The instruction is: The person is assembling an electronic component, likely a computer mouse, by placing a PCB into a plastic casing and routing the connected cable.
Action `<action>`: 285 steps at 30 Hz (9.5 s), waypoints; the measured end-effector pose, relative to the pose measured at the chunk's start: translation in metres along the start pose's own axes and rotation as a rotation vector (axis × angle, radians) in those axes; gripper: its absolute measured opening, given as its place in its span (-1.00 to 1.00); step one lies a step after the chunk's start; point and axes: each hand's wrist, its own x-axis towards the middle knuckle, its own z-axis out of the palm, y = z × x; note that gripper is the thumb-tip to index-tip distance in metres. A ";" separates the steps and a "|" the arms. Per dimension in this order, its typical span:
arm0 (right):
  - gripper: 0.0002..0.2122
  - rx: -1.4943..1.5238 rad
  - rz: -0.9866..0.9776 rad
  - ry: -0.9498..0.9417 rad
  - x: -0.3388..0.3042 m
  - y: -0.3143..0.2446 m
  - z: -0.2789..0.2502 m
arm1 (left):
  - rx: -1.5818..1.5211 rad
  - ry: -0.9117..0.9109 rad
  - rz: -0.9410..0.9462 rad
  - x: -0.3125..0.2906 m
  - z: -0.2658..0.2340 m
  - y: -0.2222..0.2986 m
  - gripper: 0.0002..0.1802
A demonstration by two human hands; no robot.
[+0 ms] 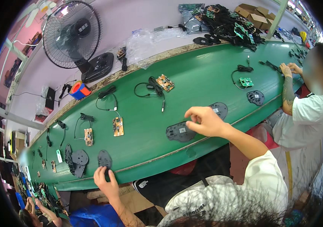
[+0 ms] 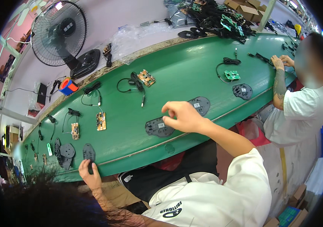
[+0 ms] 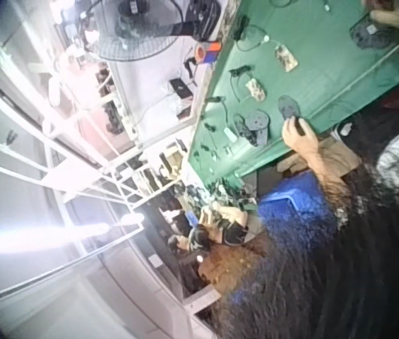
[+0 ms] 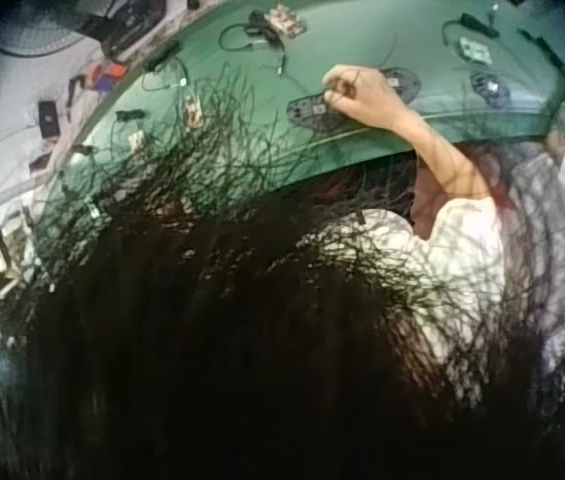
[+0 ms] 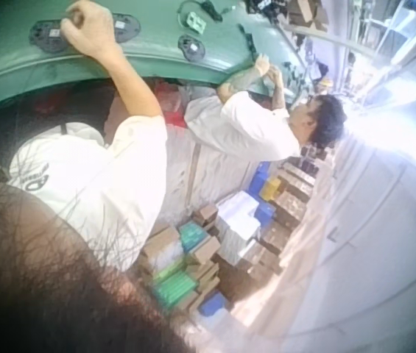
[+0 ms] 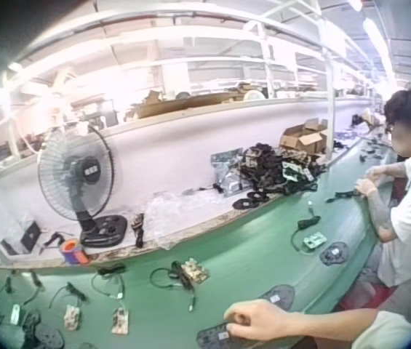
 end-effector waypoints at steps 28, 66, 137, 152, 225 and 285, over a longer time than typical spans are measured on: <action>-0.71 -0.468 0.254 0.515 0.366 0.144 -0.034 | -0.090 -0.876 0.514 0.145 0.023 0.128 -0.35; -0.92 -0.118 -0.848 -0.205 0.061 -0.065 0.077 | -1.004 -0.249 0.452 0.135 0.048 0.118 -0.85; -0.39 -0.293 -0.240 -0.050 -0.003 -0.047 0.131 | -1.207 0.082 0.669 0.138 -0.119 0.168 -0.73; -0.43 -0.271 -0.306 0.027 0.012 -0.058 0.164 | -1.305 -0.057 0.699 0.137 -0.118 0.190 -0.74; -0.55 0.523 -0.299 -0.078 0.119 -0.144 0.045 | -0.715 -0.315 0.188 0.174 -0.093 0.119 -0.85; -0.74 0.739 0.058 -0.235 0.047 -0.023 0.109 | -0.566 -0.835 -0.024 0.098 0.032 0.113 -0.76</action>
